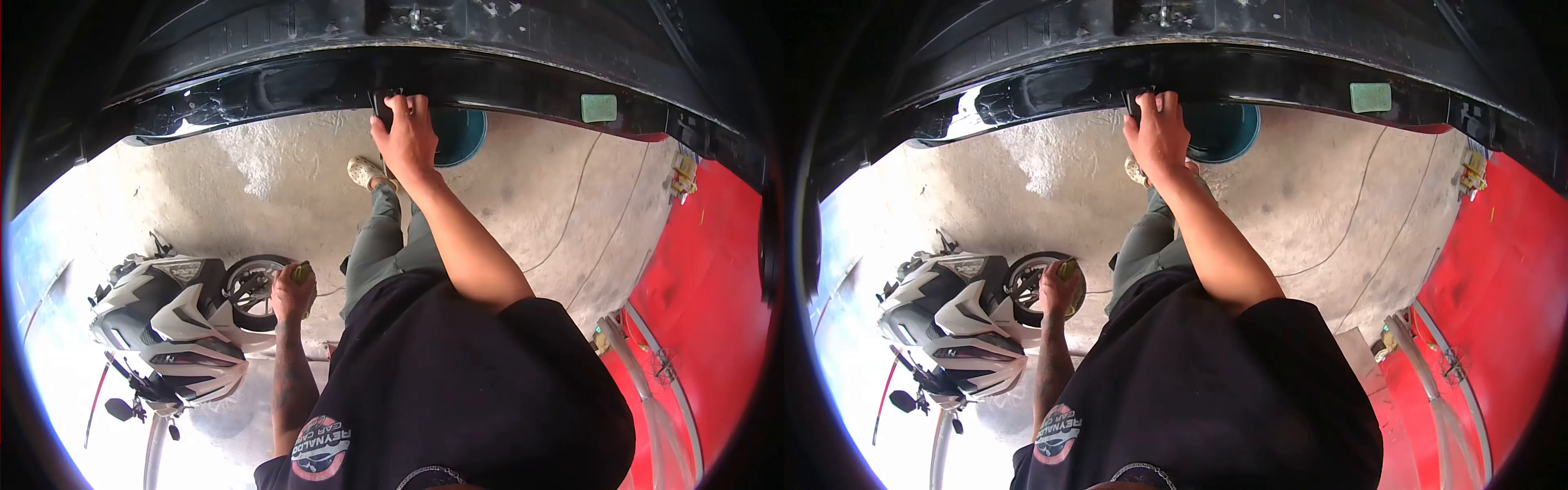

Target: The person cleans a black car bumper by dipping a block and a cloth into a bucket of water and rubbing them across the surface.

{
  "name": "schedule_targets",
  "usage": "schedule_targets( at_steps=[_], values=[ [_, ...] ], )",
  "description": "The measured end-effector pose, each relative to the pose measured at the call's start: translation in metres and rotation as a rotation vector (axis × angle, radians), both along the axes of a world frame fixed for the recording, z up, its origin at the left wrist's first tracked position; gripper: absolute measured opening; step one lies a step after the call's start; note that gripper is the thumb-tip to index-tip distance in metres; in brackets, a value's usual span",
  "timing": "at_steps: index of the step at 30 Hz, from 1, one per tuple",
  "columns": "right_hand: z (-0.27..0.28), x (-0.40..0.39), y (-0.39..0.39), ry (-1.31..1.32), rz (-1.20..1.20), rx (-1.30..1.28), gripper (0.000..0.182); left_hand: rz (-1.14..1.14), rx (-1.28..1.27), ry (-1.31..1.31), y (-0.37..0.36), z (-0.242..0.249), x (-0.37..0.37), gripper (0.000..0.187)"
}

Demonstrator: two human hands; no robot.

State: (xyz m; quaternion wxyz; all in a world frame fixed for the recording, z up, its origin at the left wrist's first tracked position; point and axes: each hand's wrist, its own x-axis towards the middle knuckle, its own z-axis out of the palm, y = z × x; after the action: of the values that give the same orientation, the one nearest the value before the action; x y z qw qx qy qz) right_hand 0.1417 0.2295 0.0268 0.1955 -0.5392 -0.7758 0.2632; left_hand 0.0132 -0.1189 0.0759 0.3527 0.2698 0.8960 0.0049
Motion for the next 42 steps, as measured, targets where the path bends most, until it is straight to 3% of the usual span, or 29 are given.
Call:
schedule_targets(
  at_steps=[5, 12, 17, 24, 29, 34, 37, 42],
  values=[
    [-0.004, -0.014, 0.035, 0.058, -0.059, 0.078, 0.037, -0.001, 0.018, 0.005, -0.006, -0.003, 0.001, 0.04],
    [-0.003, 0.006, 0.002, 0.032, -0.019, 0.007, 0.039, 0.028, 0.003, -0.016, -0.015, -0.004, 0.002, 0.039],
    [0.004, -0.004, 0.048, 0.073, -0.068, 0.114, 0.035, 0.018, 0.029, -0.012, -0.023, -0.01, 0.003, 0.04],
    [0.0, 0.025, 0.013, -0.006, -0.024, 0.028, 0.037, 0.013, -0.011, -0.018, -0.007, 0.0, 0.004, 0.041],
    [-0.004, 0.017, 0.037, 0.031, -0.052, 0.099, 0.038, 0.019, 0.118, -0.04, 0.004, -0.015, -0.002, 0.039],
    [-0.002, 0.063, -0.016, 0.034, -0.03, -0.055, 0.041, 0.199, 0.345, -0.074, 0.078, -0.023, -0.011, 0.044],
    [0.006, 0.104, -0.039, 0.072, -0.111, -0.147, 0.041, 0.309, 0.48, -0.14, 0.164, -0.005, -0.017, 0.051],
    [0.016, 0.171, -0.037, 0.095, -0.088, -0.226, 0.041, 0.103, 0.759, -0.098, 0.279, -0.015, -0.019, 0.071]
  ],
)
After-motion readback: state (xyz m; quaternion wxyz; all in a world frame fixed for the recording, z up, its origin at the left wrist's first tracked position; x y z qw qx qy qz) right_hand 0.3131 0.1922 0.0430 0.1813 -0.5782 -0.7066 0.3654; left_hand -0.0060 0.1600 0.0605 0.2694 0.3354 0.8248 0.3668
